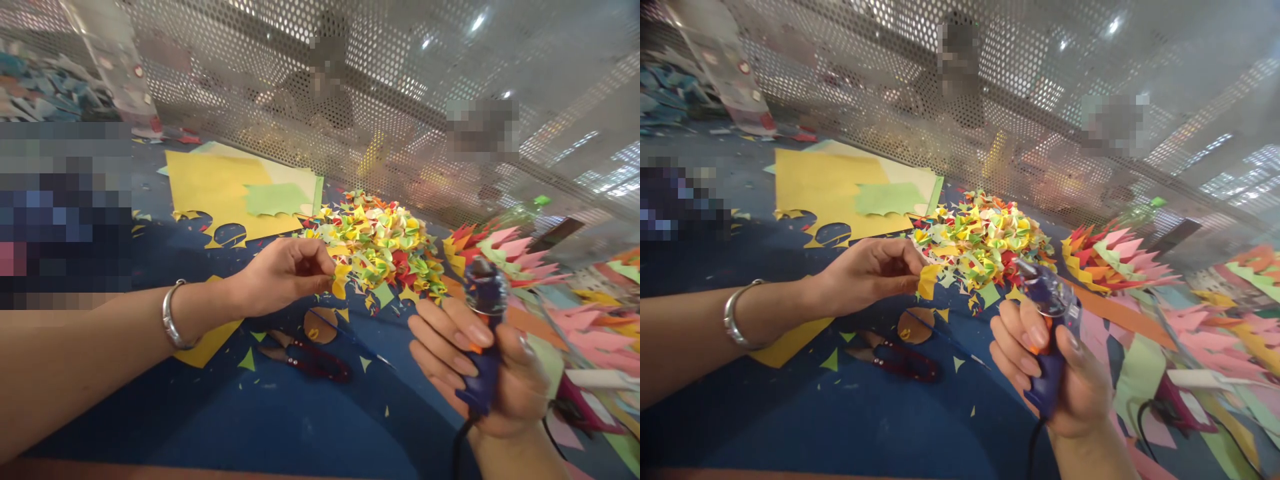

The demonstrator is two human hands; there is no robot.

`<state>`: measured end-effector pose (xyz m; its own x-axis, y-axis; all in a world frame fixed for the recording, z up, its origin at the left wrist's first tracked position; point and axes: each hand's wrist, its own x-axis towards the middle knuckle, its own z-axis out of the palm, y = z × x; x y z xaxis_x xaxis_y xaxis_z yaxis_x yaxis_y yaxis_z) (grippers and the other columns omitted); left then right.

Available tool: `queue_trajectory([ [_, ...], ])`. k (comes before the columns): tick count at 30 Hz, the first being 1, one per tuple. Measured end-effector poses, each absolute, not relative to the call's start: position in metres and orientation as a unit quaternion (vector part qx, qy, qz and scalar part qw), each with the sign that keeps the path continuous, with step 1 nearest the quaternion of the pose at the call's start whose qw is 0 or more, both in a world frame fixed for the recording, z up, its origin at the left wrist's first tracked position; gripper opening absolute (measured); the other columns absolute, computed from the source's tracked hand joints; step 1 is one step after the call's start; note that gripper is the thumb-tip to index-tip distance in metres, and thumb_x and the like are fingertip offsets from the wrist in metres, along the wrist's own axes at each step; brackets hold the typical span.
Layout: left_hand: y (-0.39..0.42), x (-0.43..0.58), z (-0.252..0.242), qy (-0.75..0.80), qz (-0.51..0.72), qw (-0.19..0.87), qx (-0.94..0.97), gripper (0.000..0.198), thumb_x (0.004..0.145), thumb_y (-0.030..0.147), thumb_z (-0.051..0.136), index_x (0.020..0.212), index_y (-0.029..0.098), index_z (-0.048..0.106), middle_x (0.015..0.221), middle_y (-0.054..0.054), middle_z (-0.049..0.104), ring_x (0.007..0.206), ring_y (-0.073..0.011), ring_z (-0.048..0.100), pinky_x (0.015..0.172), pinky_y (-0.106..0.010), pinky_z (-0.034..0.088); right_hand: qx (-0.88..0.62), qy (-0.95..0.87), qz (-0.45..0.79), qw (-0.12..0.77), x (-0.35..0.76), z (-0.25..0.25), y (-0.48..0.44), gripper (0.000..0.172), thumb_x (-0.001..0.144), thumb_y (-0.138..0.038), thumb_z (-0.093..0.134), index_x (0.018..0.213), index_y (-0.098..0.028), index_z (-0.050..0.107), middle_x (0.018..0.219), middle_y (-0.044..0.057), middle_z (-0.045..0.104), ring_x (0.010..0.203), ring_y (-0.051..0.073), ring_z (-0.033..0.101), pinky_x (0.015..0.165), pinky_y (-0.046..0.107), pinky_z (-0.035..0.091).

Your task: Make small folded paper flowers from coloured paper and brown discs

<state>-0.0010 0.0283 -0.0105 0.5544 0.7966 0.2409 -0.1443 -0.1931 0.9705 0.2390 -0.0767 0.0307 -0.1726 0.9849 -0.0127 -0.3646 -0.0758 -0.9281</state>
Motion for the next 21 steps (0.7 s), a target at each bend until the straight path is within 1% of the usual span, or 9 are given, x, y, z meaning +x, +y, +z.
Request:
queue_trajectory([
  [2,0.028,-0.001,-0.01,0.251,0.406,0.572,0.667,0.01,0.076,0.014,0.068,0.078,0.016,0.059,0.074,0.001,0.06,0.065,-0.0087,0.057,0.062,-0.022,0.049,-0.378,-0.458,0.622,0.51,0.24,0.027,-0.076,0.034,0.078,-0.048,0.073,0.066,-0.023,0.052,0.065,-0.004,0.031,0.049,0.011,0.025,0.041,0.025,0.026],
  [5,0.029,-0.001,-0.011,0.265,0.407,0.54,0.687,0.009,0.076,0.017,0.068,0.078,0.017,0.059,0.077,-0.001,0.063,0.068,-0.0103,0.058,0.064,-0.024,0.05,-0.437,-0.512,0.558,0.485,0.242,0.021,-0.075,0.03,0.086,-0.049,0.065,0.074,-0.022,0.058,0.069,-0.001,0.041,0.056,0.013,0.039,0.047,0.027,0.031],
  [7,0.03,-0.002,-0.013,0.276,0.405,0.514,0.704,0.008,0.076,0.017,0.067,0.078,0.017,0.059,0.078,-0.001,0.063,0.07,-0.0111,0.059,0.065,-0.024,0.05,-0.488,-0.542,0.501,0.466,0.244,0.016,-0.076,0.031,0.089,-0.048,0.061,0.074,-0.021,0.058,0.07,0.001,0.047,0.06,0.015,0.044,0.05,0.028,0.036],
  [10,0.031,-0.002,-0.015,0.279,0.402,0.474,0.732,0.005,0.077,0.016,0.065,0.078,0.018,0.06,0.08,-0.001,0.064,0.073,-0.0122,0.06,0.067,-0.025,0.05,-0.551,-0.579,0.423,0.427,0.246,0.01,-0.08,0.034,0.091,-0.046,0.06,0.07,-0.02,0.058,0.068,0.003,0.052,0.062,0.017,0.049,0.054,0.031,0.041],
  [13,0.03,-0.003,-0.016,0.282,0.393,0.45,0.751,0.004,0.079,0.016,0.063,0.078,0.018,0.06,0.079,-0.001,0.064,0.071,-0.0122,0.06,0.065,-0.024,0.049,-0.595,-0.596,0.353,0.406,0.246,0.005,-0.085,0.035,0.089,-0.046,0.062,0.065,-0.021,0.059,0.064,0.003,0.055,0.061,0.019,0.052,0.058,0.034,0.046],
  [16,0.028,-0.004,-0.014,0.295,0.377,0.432,0.764,0.003,0.08,0.016,0.062,0.079,0.018,0.059,0.077,0.0,0.064,0.067,-0.0108,0.059,0.062,-0.023,0.048,-0.625,-0.6,0.294,0.402,0.244,0.004,-0.089,0.036,0.085,-0.047,0.067,0.061,-0.021,0.06,0.064,0.003,0.061,0.065,0.021,0.06,0.065,0.035,0.054],
  [18,0.027,-0.004,-0.013,0.301,0.369,0.418,0.774,0.003,0.08,0.016,0.061,0.079,0.018,0.059,0.077,0.0,0.064,0.066,-0.0102,0.058,0.062,-0.022,0.047,-0.639,-0.601,0.269,0.396,0.242,0.004,-0.09,0.036,0.083,-0.048,0.069,0.06,-0.021,0.062,0.065,0.003,0.065,0.068,0.022,0.064,0.07,0.035,0.057],
  [21,0.026,-0.004,-0.012,0.301,0.364,0.41,0.781,0.005,0.08,0.015,0.06,0.079,0.019,0.058,0.077,0.0,0.064,0.067,-0.0103,0.058,0.063,-0.022,0.047,-0.647,-0.605,0.237,0.4,0.239,0.005,-0.092,0.033,0.08,-0.05,0.072,0.061,-0.022,0.069,0.067,0.002,0.071,0.07,0.024,0.069,0.075,0.034,0.061],
])
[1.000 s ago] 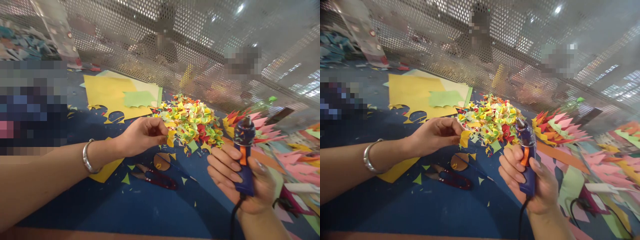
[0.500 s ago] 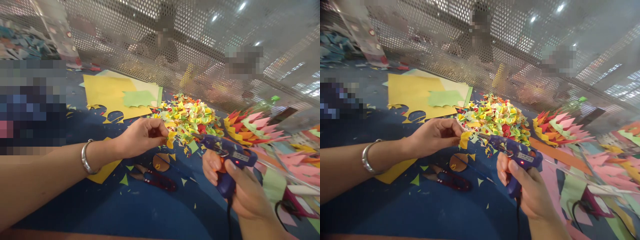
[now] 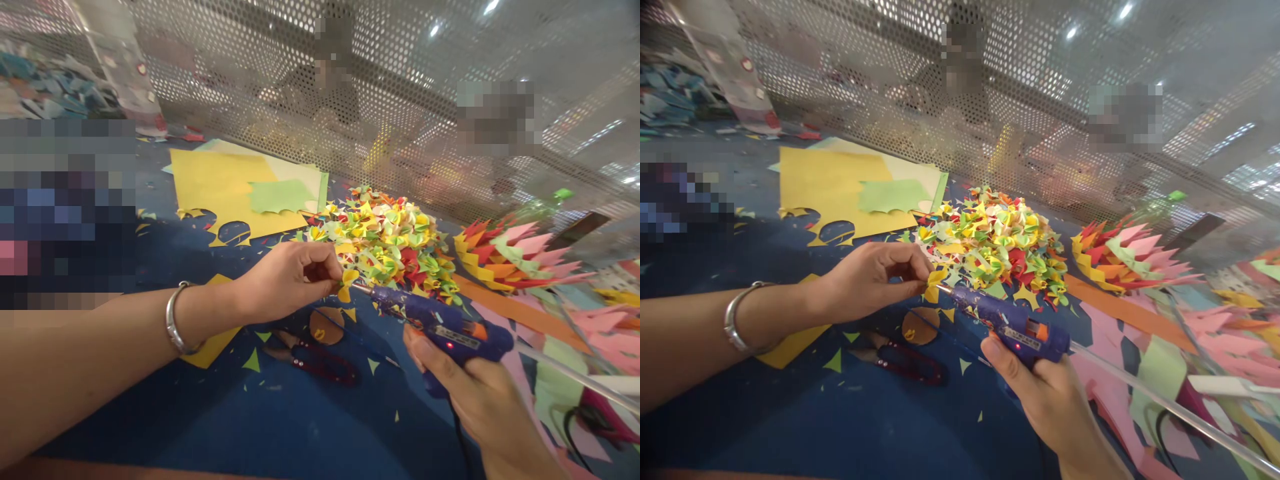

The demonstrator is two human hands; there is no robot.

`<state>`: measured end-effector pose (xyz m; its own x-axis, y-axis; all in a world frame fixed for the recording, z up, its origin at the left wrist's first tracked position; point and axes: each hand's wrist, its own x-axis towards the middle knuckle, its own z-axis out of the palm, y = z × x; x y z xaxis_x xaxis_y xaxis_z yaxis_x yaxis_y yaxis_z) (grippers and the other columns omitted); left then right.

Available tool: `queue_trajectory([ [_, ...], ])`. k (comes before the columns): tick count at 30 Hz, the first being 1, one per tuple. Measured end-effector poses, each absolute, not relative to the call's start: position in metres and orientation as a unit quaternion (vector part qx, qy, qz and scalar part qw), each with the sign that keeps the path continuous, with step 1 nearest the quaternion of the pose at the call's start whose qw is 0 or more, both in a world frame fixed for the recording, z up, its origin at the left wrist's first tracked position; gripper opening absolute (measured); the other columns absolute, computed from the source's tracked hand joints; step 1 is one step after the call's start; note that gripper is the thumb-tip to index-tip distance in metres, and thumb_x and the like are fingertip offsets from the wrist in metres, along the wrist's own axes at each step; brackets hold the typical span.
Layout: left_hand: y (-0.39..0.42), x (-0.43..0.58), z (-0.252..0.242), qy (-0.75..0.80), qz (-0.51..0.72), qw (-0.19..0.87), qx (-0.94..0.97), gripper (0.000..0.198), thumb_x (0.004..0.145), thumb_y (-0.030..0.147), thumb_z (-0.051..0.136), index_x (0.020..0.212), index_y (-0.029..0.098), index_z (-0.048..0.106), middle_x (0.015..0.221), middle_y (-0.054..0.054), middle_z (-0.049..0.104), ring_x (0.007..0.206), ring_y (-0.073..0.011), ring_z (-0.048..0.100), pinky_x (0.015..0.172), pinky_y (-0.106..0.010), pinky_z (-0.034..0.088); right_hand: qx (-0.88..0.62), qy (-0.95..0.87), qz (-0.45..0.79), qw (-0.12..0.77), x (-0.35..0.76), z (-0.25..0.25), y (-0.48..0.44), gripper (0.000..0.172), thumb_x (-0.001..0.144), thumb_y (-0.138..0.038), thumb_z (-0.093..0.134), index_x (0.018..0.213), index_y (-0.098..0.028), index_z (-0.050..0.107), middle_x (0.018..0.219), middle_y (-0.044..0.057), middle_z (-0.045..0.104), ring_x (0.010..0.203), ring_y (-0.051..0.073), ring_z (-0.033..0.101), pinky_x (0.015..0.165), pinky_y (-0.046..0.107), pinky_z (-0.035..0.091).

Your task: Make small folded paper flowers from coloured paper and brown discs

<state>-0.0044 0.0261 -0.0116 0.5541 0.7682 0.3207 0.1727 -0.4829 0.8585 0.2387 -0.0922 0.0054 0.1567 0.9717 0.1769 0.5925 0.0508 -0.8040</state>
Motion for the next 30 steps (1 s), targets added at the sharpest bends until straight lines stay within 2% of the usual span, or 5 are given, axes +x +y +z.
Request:
queue_trajectory([
  [4,0.0254,-0.0036,-0.0107,0.296,0.364,0.414,0.78,0.006,0.08,0.013,0.059,0.077,0.018,0.058,0.076,0.001,0.063,0.067,-0.0102,0.058,0.062,-0.022,0.047,-0.637,-0.63,0.21,0.392,0.2371,0.0063,-0.0933,0.026,0.08,-0.047,0.072,0.067,-0.024,0.076,0.07,0.001,0.076,0.07,0.025,0.073,0.07,0.032,0.062],
  [12,0.0244,-0.0026,-0.009,0.288,0.363,0.416,0.783,0.007,0.08,0.011,0.059,0.077,0.018,0.058,0.076,0.001,0.062,0.067,-0.0096,0.057,0.063,-0.022,0.047,-0.643,-0.637,0.218,0.364,0.2373,0.0074,-0.0944,0.027,0.082,-0.047,0.069,0.069,-0.025,0.076,0.065,0.001,0.074,0.062,0.024,0.072,0.058,0.029,0.061],
  [19,0.0246,-0.0025,-0.0098,0.285,0.36,0.42,0.783,0.007,0.08,0.012,0.059,0.077,0.018,0.058,0.075,0.001,0.062,0.066,-0.0094,0.057,0.062,-0.022,0.047,-0.659,-0.616,0.2,0.381,0.2355,0.0031,-0.0967,0.023,0.081,-0.048,0.069,0.077,-0.028,0.08,0.082,-0.001,0.08,0.083,0.025,0.076,0.078,0.028,0.062],
  [23,0.0246,-0.0024,-0.0095,0.285,0.36,0.42,0.783,0.006,0.08,0.011,0.059,0.078,0.017,0.059,0.075,0.001,0.062,0.067,-0.0095,0.057,0.063,-0.022,0.047,-0.665,-0.619,0.173,0.382,0.2352,0.0014,-0.0969,0.024,0.077,-0.05,0.072,0.075,-0.028,0.08,0.081,-0.001,0.08,0.087,0.026,0.076,0.088,0.03,0.06],
  [30,0.0233,-0.0027,-0.009,0.287,0.359,0.411,0.787,0.006,0.08,0.011,0.059,0.078,0.017,0.059,0.075,0.001,0.062,0.067,-0.0094,0.058,0.063,-0.023,0.047,-0.678,-0.616,0.148,0.373,0.2367,0.0004,-0.096,0.028,0.074,-0.055,0.073,0.072,-0.028,0.079,0.076,0.0,0.08,0.085,0.028,0.076,0.088,0.033,0.061],
])
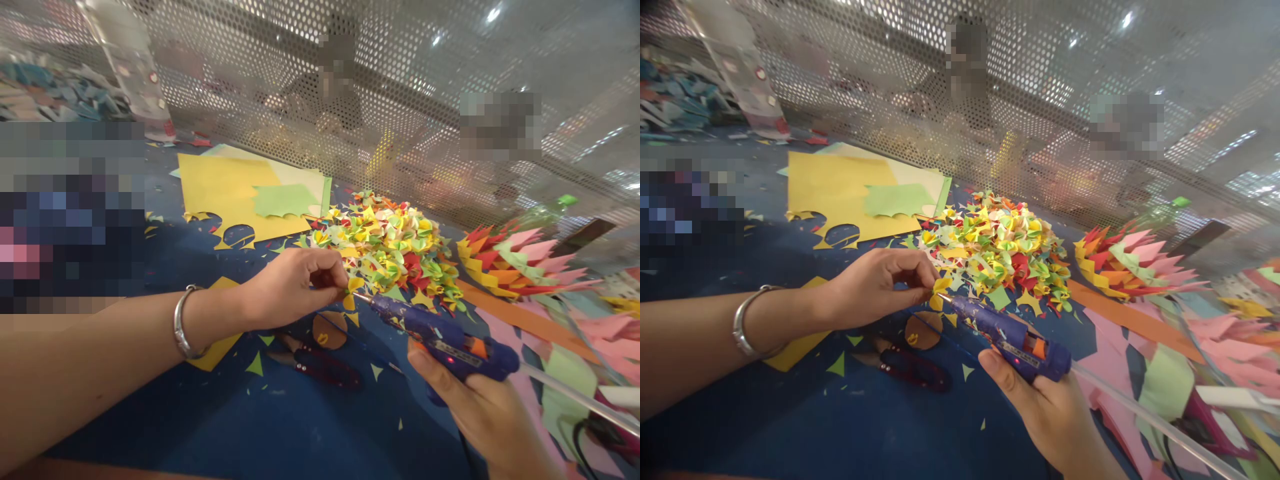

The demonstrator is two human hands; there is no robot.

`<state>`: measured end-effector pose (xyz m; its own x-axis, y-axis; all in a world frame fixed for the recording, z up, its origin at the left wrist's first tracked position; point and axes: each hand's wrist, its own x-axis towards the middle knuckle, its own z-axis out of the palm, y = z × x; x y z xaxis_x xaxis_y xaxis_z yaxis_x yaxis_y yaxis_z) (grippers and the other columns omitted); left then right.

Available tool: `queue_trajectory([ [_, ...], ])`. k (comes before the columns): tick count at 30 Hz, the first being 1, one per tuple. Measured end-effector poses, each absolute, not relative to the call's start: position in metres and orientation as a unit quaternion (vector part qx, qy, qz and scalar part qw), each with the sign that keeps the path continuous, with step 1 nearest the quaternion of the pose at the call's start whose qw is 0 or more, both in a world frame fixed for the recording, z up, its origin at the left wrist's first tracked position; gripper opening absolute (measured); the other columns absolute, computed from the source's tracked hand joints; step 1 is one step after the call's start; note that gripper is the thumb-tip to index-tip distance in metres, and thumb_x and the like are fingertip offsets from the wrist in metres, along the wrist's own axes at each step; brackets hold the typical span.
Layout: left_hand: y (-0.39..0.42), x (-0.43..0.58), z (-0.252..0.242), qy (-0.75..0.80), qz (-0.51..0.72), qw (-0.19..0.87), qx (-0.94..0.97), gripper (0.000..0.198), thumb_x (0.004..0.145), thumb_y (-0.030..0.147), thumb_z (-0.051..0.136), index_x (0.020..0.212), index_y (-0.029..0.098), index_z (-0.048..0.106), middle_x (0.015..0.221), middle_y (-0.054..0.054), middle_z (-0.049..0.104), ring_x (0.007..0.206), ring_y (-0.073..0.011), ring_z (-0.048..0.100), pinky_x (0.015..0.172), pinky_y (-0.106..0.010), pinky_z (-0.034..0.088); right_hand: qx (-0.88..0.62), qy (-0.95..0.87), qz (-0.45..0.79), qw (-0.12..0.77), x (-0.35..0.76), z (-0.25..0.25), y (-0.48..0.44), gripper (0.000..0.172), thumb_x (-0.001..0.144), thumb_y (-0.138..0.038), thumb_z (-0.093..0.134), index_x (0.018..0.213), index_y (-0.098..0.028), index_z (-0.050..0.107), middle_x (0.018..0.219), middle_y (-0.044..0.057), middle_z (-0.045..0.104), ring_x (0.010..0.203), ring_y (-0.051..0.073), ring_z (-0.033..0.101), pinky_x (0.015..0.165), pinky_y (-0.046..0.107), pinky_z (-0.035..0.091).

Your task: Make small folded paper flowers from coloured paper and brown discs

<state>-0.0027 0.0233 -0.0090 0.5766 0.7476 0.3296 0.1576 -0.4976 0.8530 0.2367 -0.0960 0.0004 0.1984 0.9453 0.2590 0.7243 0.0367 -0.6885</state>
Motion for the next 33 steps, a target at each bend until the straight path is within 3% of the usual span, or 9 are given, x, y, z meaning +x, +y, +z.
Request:
queue_trajectory([
  [14,0.023,-0.002,-0.008,0.286,0.363,0.393,0.795,0.008,0.079,0.009,0.058,0.076,0.016,0.06,0.074,0.002,0.062,0.065,-0.0077,0.057,0.062,-0.02,0.047,-0.682,-0.625,0.136,0.354,0.245,-0.003,-0.096,0.036,0.075,-0.061,0.071,0.073,-0.025,0.078,0.08,0.005,0.079,0.086,0.029,0.076,0.091,0.038,0.061],
  [20,0.024,-0.002,-0.008,0.29,0.361,0.393,0.794,0.008,0.079,0.009,0.058,0.076,0.017,0.059,0.074,0.003,0.061,0.065,-0.0081,0.057,0.062,-0.021,0.047,-0.664,-0.661,0.122,0.329,0.255,-0.006,-0.093,0.034,0.077,-0.056,0.071,0.076,-0.023,0.079,0.083,0.006,0.08,0.081,0.029,0.076,0.089,0.039,0.061],
  [26,0.023,-0.003,-0.01,0.291,0.356,0.405,0.79,0.007,0.08,0.011,0.058,0.078,0.018,0.06,0.076,0.002,0.062,0.067,-0.0098,0.058,0.063,-0.023,0.048,-0.677,-0.618,0.159,0.367,0.242,-0.003,-0.097,0.027,0.075,-0.053,0.073,0.077,-0.027,0.079,0.083,0.002,0.079,0.087,0.027,0.074,0.095,0.037,0.058],
  [30,0.022,-0.003,-0.01,0.284,0.364,0.407,0.788,0.007,0.08,0.011,0.058,0.079,0.018,0.06,0.078,0.001,0.063,0.069,-0.0102,0.059,0.064,-0.023,0.048,-0.672,-0.608,0.212,0.365,0.243,-0.002,-0.095,0.023,0.076,-0.048,0.074,0.07,-0.026,0.077,0.077,0.001,0.077,0.081,0.024,0.073,0.079,0.029,0.06],
  [33,0.024,-0.003,-0.01,0.296,0.375,0.391,0.787,0.005,0.08,0.013,0.058,0.079,0.017,0.06,0.077,0.0,0.064,0.067,-0.0099,0.059,0.063,-0.023,0.048,-0.672,-0.589,0.251,0.372,0.251,-0.004,-0.088,0.036,0.076,-0.049,0.075,0.055,-0.022,0.067,0.065,0.003,0.07,0.069,0.021,0.068,0.069,0.028,0.057],
])
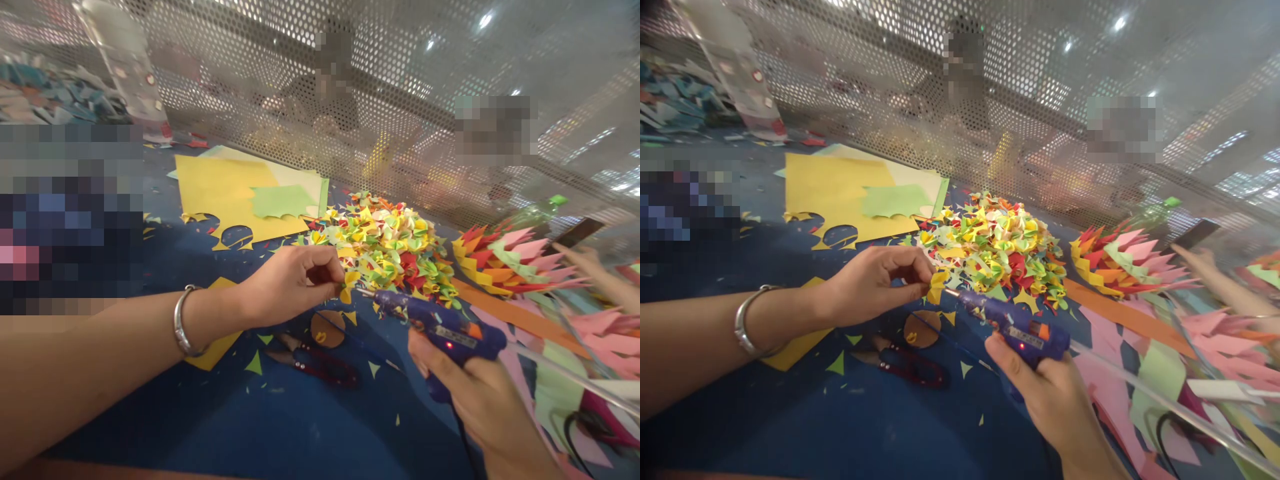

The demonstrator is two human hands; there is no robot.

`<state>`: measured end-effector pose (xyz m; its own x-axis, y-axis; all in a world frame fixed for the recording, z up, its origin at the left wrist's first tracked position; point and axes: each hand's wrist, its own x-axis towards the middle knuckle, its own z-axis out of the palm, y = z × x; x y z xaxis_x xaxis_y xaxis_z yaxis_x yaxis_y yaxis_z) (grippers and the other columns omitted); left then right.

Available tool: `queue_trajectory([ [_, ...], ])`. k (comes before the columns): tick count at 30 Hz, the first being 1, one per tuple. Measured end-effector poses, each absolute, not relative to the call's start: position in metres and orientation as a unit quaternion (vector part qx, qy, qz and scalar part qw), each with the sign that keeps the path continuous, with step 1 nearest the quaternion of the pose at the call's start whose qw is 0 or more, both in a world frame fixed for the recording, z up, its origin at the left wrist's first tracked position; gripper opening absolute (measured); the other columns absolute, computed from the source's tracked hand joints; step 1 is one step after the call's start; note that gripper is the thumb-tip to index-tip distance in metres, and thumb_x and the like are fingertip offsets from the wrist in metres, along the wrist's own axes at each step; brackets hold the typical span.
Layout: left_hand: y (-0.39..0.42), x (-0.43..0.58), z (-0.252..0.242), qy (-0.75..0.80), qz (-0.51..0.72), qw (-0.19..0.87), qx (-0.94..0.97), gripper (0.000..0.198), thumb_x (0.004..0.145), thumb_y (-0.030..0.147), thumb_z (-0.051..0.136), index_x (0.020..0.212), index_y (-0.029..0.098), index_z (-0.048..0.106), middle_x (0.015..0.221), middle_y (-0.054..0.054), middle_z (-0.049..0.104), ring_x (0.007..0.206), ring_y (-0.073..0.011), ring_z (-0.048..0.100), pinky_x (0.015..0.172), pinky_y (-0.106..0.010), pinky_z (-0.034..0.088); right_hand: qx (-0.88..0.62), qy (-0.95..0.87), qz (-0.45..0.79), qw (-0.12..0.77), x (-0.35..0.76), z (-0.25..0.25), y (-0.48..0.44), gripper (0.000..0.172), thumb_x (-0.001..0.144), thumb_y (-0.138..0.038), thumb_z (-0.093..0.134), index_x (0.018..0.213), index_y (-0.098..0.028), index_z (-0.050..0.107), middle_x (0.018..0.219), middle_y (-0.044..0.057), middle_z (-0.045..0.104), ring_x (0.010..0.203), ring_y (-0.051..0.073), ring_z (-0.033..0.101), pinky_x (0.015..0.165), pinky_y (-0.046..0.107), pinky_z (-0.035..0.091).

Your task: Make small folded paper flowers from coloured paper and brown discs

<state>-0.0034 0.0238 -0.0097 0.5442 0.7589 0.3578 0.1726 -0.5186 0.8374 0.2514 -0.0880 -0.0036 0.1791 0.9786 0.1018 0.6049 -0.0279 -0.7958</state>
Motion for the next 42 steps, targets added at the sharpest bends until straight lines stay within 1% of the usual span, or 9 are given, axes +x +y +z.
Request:
queue_trajectory([
  [5,0.03,-0.006,-0.011,0.321,0.4,0.353,0.783,0.006,0.077,0.012,0.059,0.08,0.017,0.061,0.076,0.0,0.065,0.066,-0.01,0.06,0.062,-0.023,0.049,-0.658,-0.49,0.37,0.434,0.263,-0.005,-0.077,0.036,0.081,-0.049,0.073,0.068,-0.016,0.068,0.057,0.001,0.057,0.055,0.014,0.054,0.052,0.025,0.045],
  [8,0.031,-0.007,-0.011,0.322,0.412,0.341,0.781,0.009,0.075,0.01,0.059,0.08,0.017,0.061,0.075,0.0,0.065,0.067,-0.0104,0.062,0.063,-0.023,0.05,-0.669,-0.443,0.433,0.41,0.27,-0.001,-0.076,0.035,0.079,-0.047,0.076,0.083,-0.013,0.072,0.059,0.0,0.056,0.054,0.012,0.052,0.05,0.024,0.042],
  [13,0.028,-0.006,-0.01,0.31,0.423,0.328,0.785,0.011,0.074,0.008,0.059,0.079,0.017,0.063,0.076,0.0,0.067,0.068,-0.0104,0.063,0.064,-0.022,0.051,-0.682,-0.382,0.493,0.382,0.282,0.007,-0.077,0.036,0.076,-0.044,0.08,0.092,-0.012,0.075,0.064,0.002,0.064,0.056,0.014,0.057,0.049,0.024,0.048],
  [17,0.027,-0.007,-0.009,0.307,0.425,0.314,0.792,0.012,0.074,0.008,0.059,0.08,0.016,0.065,0.078,-0.001,0.067,0.067,-0.0101,0.062,0.065,-0.023,0.051,-0.688,-0.349,0.506,0.385,0.286,0.011,-0.077,0.028,0.076,-0.041,0.081,0.087,-0.015,0.076,0.081,0.007,0.074,0.067,0.018,0.068,0.062,0.029,0.058],
  [22,0.028,-0.008,-0.009,0.298,0.426,0.322,0.791,0.012,0.074,0.008,0.059,0.081,0.015,0.065,0.078,-0.002,0.067,0.067,-0.0099,0.062,0.064,-0.023,0.051,-0.7,-0.416,0.448,0.37,0.296,0.011,-0.088,0.028,0.077,-0.044,0.079,0.087,-0.018,0.077,0.093,0.01,0.077,0.08,0.021,0.071,0.066,0.028,0.06],
  [28,0.028,-0.007,-0.011,0.299,0.425,0.34,0.784,0.011,0.074,0.009,0.059,0.081,0.016,0.064,0.077,-0.002,0.067,0.066,-0.01,0.061,0.063,-0.023,0.051,-0.786,-0.503,0.215,0.287,0.313,0.013,-0.114,0.048,0.073,-0.058,0.074,0.092,-0.015,0.078,0.08,0.011,0.076,0.066,0.024,0.072,0.052,0.029,0.06],
  [31,0.027,-0.006,-0.011,0.298,0.425,0.342,0.783,0.011,0.074,0.01,0.059,0.081,0.016,0.064,0.077,-0.001,0.066,0.065,-0.0098,0.06,0.063,-0.023,0.05,-0.762,-0.585,0.127,0.247,0.287,0.022,-0.116,0.033,0.083,-0.051,0.068,0.097,-0.022,0.075,0.075,0.005,0.074,0.061,0.019,0.07,0.056,0.027,0.059],
  [35,0.027,-0.005,-0.012,0.294,0.43,0.346,0.78,0.01,0.075,0.01,0.059,0.081,0.016,0.064,0.075,-0.001,0.065,0.065,-0.0094,0.059,0.062,-0.022,0.049,-0.622,-0.741,0.156,0.199,0.228,0.028,-0.096,0.015,0.09,-0.034,0.062,0.093,-0.024,0.074,0.082,0.002,0.072,0.067,0.015,0.067,0.062,0.024,0.055],
  [42,0.031,-0.007,-0.015,0.302,0.424,0.351,0.778,0.01,0.074,0.011,0.06,0.081,0.016,0.063,0.074,0.0,0.066,0.065,-0.01,0.061,0.062,-0.022,0.05,-0.537,-0.798,0.227,0.156,0.18,0.018,-0.06,0.014,0.088,-0.017,0.064,0.099,-0.02,0.072,0.087,0.002,0.068,0.075,0.014,0.066,0.064,0.024,0.054],
])
